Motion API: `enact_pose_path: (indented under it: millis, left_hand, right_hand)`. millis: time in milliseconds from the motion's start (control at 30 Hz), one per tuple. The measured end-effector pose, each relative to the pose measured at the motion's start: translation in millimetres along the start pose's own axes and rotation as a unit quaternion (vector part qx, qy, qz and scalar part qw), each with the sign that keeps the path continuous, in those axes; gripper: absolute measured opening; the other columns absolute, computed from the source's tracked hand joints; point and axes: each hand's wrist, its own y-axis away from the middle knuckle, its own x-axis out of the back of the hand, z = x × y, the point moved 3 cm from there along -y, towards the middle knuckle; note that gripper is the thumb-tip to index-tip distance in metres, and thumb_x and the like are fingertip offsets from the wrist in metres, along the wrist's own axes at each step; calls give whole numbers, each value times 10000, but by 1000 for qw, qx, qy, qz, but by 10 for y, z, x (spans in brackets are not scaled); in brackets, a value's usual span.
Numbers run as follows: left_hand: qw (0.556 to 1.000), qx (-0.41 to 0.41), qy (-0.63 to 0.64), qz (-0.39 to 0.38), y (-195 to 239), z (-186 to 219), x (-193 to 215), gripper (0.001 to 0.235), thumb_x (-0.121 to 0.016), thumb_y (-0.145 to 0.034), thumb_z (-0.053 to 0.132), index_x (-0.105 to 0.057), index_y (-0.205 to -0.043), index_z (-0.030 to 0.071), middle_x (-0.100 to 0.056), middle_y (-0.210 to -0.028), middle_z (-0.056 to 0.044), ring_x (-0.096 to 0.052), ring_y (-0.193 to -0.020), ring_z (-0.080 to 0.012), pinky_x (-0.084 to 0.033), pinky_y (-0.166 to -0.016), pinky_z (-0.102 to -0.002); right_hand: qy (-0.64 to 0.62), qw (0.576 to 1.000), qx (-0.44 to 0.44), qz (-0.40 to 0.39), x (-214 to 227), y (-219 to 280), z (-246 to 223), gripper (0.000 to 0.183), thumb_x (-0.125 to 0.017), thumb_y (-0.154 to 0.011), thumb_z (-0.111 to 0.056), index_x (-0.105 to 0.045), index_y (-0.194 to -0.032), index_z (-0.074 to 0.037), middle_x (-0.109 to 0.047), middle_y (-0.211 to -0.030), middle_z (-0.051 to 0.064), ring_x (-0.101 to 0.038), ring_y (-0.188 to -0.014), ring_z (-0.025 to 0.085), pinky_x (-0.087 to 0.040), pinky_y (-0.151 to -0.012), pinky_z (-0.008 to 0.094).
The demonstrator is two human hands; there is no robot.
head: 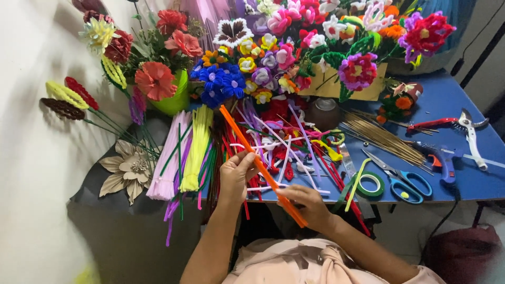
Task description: The person selects and manipulates pink and orange pipe cleaners on a cluttered craft table. They twist and bend the pipe cleaners by hand, then use a thin wooden stick to wrap and shape the orange pipe cleaner into a curved form.
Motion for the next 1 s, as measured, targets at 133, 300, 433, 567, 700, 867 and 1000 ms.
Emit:
enact_pose_path:
  millis: [133, 300, 433, 567, 700, 867, 1000]
  left_hand:
    - [999, -27, -28, 4, 45, 9, -31, 211, -802, -881, 55, -757, -1053, -60, -761, -853, -166, -758, -739, -234, -666, -722, -436]
    - [991, -90, -101, -19, 205, 27, -134, 222, -812, -867, 12, -754, -1054, -93, -767, -861, -214, -778, -751, -276, -671, -704, -445]
    - [951, -199, -228, -71, 306, -110, -182, 113, -798, -867, 36, -795, -980, 30, -764, -725, -86, -711, -658, -114, -613, -620, -272]
    - [914, -262, -288, -110, 480, -97, -310, 151, -835, -820, 45, -823, -958, 105, -721, -712, -46, -676, -636, -90, -577, -584, -249]
    - [880, -300, -311, -195, 577, -25, -336, 213, -741, -926, 116, -741, -1113, 14, -762, -938, -105, -733, -810, -181, -628, -731, -296]
    - [876, -311, -301, -216, 626, -12, -354, 181, -727, -937, 86, -746, -1104, 20, -755, -925, -102, -714, -789, -185, -601, -691, -299]
    - [875, -311, -300, -217, 576, -66, -312, 212, -733, -924, 60, -737, -1129, 8, -759, -957, -118, -742, -825, -210, -639, -713, -315]
  right_hand:
    - [54, 993, 105, 8, 72, -23, -138, 233, -860, -777, -60, -852, -1010, -60, -771, -844, 109, -685, -615, 221, -588, -575, 310]
    - [57, 996, 70, 20, 215, -307, -367, 212, -806, -796, -18, -847, -987, -99, -766, -817, 103, -681, -583, 246, -555, -509, 330]
    - [6, 999, 19, 34, 426, -676, -521, 99, -759, -860, 50, -676, -837, 0, -718, -747, 134, -642, -522, 182, -549, -473, 316]
    - [-79, 985, -155, 9, 547, -849, -253, 57, -753, -909, -53, -777, -915, -2, -685, -616, 70, -597, -556, 85, -512, -517, 225]
    - [-9, 965, -250, -76, 556, -928, -346, 175, -687, -979, -169, -799, -925, -47, -596, -650, 15, -475, -533, 95, -349, -478, 258]
    - [-28, 964, -254, -66, 557, -911, -246, 158, -699, -969, -132, -808, -992, -19, -662, -729, 26, -538, -602, 103, -431, -523, 245]
    - [-36, 967, -242, -73, 562, -902, -313, 184, -689, -966, -143, -804, -1026, -13, -715, -791, 59, -613, -664, 129, -510, -574, 258]
